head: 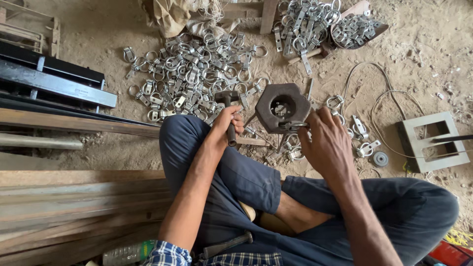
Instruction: The person sits on the floor and uses a hammer and metal die to shape small metal pieces. They repeatedly pick up metal parts, place them in the die, strike them with the hammer, and then remove the shaped pieces.
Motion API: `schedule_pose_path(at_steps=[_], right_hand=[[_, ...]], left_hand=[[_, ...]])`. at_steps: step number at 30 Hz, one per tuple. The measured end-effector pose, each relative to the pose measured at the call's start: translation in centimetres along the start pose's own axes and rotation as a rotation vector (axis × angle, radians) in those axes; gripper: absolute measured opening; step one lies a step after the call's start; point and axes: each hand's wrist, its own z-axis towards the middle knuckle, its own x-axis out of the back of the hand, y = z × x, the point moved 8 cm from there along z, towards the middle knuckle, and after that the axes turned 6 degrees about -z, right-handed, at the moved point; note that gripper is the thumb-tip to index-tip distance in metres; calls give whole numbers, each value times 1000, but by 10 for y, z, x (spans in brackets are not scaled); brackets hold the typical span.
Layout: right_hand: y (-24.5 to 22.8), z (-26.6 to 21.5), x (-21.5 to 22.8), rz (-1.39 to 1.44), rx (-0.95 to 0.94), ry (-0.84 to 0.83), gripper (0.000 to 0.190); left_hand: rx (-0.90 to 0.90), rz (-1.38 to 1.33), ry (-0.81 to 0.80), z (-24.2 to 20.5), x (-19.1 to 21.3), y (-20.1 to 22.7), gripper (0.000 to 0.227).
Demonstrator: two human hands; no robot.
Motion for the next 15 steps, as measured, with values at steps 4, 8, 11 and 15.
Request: schedule_pose_path(at_steps=[4, 8, 11, 15], right_hand=[[17, 1, -7, 297, 29, -42, 22], [66, -13, -10, 937, -246, 123, 24], [113, -24, -10, 1115, -375, 278, 37], [162, -54, -43, 1227, -494, 252, 49]], left_hand=[[86, 251, 90, -25, -2, -1, 47], [77, 112, 3, -10, -2, -5, 45], [10, 53, -1, 3, -1, -4, 41], [38, 93, 20, -5, 4, -6, 45]])
